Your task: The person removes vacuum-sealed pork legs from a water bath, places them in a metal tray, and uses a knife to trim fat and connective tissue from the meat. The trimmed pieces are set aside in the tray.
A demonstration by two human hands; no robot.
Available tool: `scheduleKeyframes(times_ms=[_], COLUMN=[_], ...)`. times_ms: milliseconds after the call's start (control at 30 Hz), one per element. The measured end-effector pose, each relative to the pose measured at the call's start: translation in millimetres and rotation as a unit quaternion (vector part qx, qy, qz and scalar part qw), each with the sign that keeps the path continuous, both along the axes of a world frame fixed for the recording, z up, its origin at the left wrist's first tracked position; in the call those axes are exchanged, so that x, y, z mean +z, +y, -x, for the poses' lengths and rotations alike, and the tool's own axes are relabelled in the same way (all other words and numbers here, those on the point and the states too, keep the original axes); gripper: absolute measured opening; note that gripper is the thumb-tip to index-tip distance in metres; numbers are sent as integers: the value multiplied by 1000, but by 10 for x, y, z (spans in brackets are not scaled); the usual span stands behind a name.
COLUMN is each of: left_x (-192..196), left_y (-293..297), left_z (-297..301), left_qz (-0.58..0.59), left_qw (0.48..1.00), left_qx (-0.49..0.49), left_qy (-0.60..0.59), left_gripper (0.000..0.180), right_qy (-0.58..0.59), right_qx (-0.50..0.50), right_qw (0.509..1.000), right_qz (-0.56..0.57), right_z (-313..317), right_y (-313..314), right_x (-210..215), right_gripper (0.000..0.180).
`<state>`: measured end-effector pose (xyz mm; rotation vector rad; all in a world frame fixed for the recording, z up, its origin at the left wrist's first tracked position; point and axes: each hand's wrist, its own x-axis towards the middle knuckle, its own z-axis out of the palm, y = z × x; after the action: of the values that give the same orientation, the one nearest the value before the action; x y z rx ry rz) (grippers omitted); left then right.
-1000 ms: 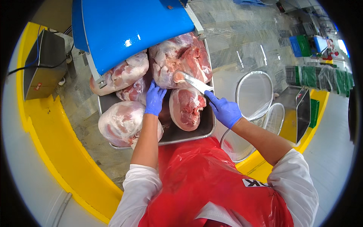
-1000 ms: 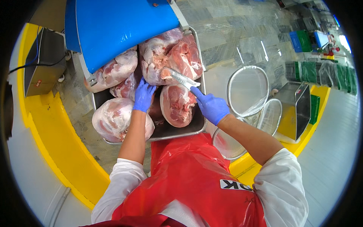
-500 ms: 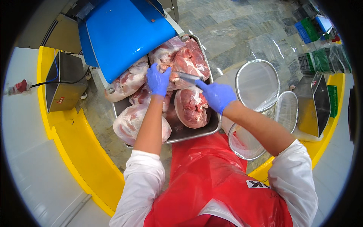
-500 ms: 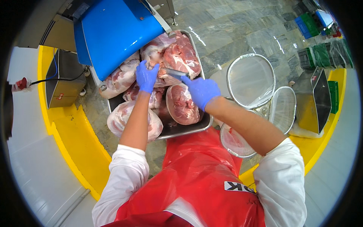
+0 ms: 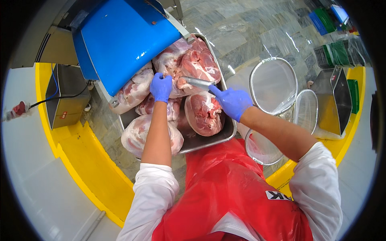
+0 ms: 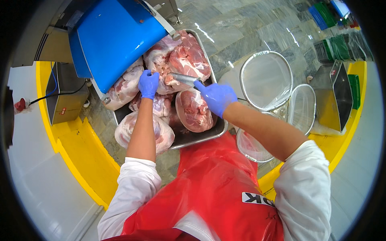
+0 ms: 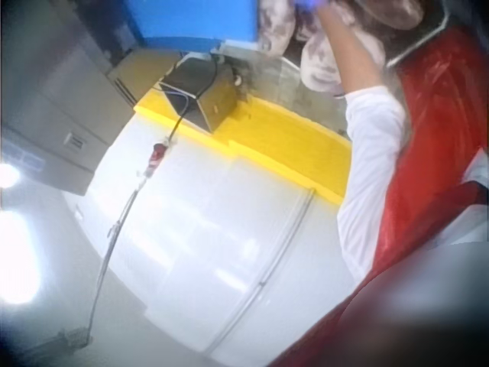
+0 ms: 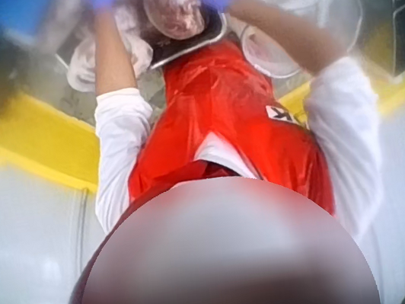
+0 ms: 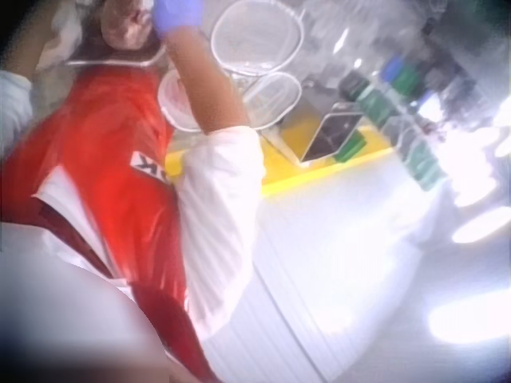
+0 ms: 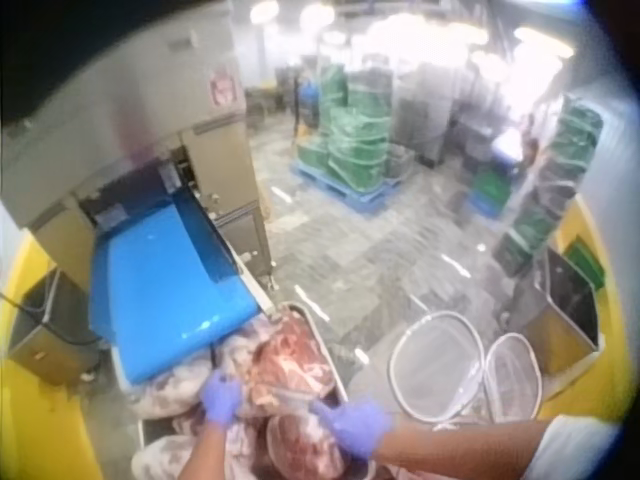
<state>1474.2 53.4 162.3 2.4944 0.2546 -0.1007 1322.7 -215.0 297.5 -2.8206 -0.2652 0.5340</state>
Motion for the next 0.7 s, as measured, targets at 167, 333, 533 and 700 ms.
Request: scheduleKeyframes(times_ms=[167, 333, 533, 700], left_x=[-7, 131, 185, 59], left_y=[76, -127, -269, -172], left_z=[22, -20, -65, -111], left_qz=[65, -77, -203, -124], left_qw=[998, 989, 949, 975], left_qx=[-5, -87, -198, -129], left_qy=[5, -87, -134, -132], left_gripper=[31, 28, 20, 16], right_qy=[-41, -41, -52, -18], right_qx=[-1, -5, -18, -22], right_qw=[999, 999, 998, 998], right_qz=[-6, 2, -32, -58], right_z=[189, 225, 229, 252], right_y=[-98, -134, -138, -144], right_x=[-410, -471, -474, -452], right_gripper=[49, 50, 53, 63])
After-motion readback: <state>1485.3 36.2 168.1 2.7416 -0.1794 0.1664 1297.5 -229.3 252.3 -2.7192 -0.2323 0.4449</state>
